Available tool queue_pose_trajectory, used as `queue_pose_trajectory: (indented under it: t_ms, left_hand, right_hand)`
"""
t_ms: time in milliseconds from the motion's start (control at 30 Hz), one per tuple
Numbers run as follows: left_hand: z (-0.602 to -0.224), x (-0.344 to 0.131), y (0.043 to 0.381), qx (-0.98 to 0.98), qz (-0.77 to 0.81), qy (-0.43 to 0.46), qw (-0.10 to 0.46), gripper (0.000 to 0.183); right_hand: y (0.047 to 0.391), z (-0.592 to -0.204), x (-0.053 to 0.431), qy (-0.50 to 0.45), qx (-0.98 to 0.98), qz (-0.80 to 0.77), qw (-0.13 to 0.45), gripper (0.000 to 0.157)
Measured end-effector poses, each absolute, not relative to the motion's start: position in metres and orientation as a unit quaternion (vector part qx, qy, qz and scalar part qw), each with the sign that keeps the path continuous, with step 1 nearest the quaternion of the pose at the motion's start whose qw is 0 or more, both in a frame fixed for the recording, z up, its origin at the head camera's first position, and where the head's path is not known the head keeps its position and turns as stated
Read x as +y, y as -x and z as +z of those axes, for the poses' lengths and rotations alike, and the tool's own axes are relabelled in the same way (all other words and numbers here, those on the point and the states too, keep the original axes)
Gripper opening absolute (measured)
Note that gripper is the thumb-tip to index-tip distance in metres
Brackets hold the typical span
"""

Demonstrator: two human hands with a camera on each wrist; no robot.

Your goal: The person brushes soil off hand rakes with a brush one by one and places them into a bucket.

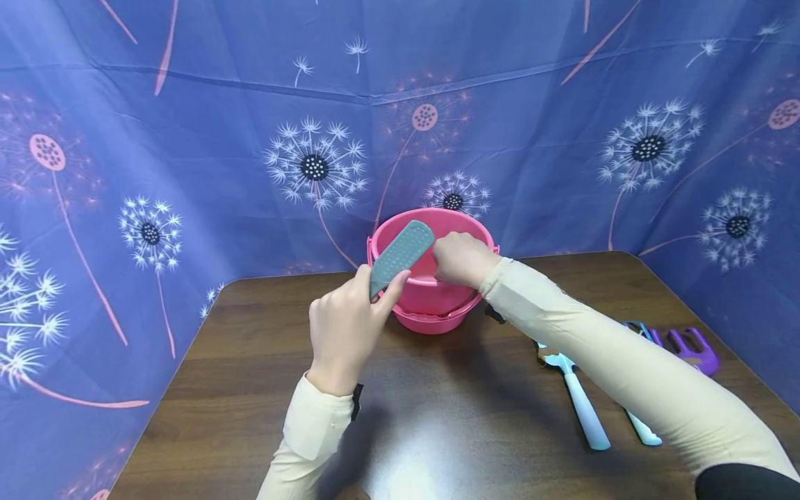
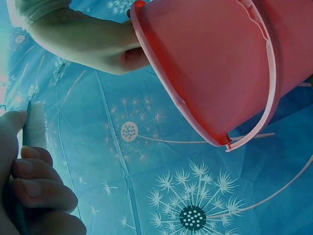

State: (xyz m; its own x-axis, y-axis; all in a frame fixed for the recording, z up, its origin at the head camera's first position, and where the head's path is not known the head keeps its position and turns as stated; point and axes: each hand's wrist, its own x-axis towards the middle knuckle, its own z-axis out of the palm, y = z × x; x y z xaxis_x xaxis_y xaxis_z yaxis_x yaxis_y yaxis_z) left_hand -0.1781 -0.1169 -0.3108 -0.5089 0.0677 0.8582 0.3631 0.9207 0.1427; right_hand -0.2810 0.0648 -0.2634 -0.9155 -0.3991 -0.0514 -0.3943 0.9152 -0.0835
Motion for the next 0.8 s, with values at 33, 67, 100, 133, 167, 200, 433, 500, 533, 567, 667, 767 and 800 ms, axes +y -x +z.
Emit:
queue_pose_trajectory:
  t_ms: [33,67,100,133,167,200,433,500,533,567,667,767,800]
  left_hand:
    - [-0.31,-0.117,0.178,-0.856,-0.154,0.127,0.478,0.053]
    - [-0.31,-0.116,0.178,-0.857,-0.155,0.127,0.475,0.053]
    - [-0.31,-0.116,0.178,-0.858,-0.154,0.128,0.473,0.053]
    - [-0.31,-0.116,0.178,-0.859,-0.153,0.128,0.471,0.052]
    - [-0.31,-0.116,0.179,-0.861,-0.152,0.128,0.468,0.052]
    - [-0.31,-0.116,0.179,-0.863,-0.152,0.127,0.465,0.052]
    - [-0.311,-0.116,0.178,-0.872,-0.16,0.116,0.447,0.05]
    - [-0.311,-0.116,0.178,-0.873,-0.159,0.114,0.447,0.05]
    - [-0.312,-0.116,0.177,-0.873,-0.158,0.112,0.448,0.05]
    - [-0.312,-0.116,0.178,-0.873,-0.156,0.111,0.449,0.05]
    - [-0.311,-0.116,0.177,-0.873,-0.151,0.108,0.45,0.049]
    - [-0.312,-0.115,0.177,-0.875,-0.15,0.105,0.448,0.049]
    - [-0.312,-0.114,0.177,-0.876,-0.151,0.105,0.446,0.05]
  right_hand:
    - [0.281,-0.264,0.064,0.199,0.979,-0.032,0.041,0.024]
    - [0.28,-0.264,0.064,0.195,0.979,-0.028,0.045,0.028]
    - [0.28,-0.264,0.064,0.192,0.98,-0.026,0.046,0.031]
    - [0.28,-0.264,0.064,0.19,0.98,-0.023,0.046,0.035]
    - [0.28,-0.264,0.064,0.189,0.98,-0.023,0.047,0.037]
    - [0.279,-0.264,0.063,0.189,0.981,-0.025,0.048,0.039]
    - [0.278,-0.263,0.064,0.183,0.982,-0.038,0.034,0.041]
    - [0.277,-0.263,0.065,0.182,0.982,-0.043,0.021,0.042]
    - [0.276,-0.263,0.066,0.181,0.982,-0.044,0.015,0.042]
    - [0.275,-0.263,0.067,0.18,0.982,-0.046,0.01,0.042]
    - [0.27,-0.264,0.071,0.182,0.982,-0.057,-0.009,0.039]
    - [0.261,-0.265,0.077,0.186,0.98,-0.063,-0.03,0.03]
    - [0.258,-0.266,0.08,0.188,0.979,-0.066,-0.039,0.028]
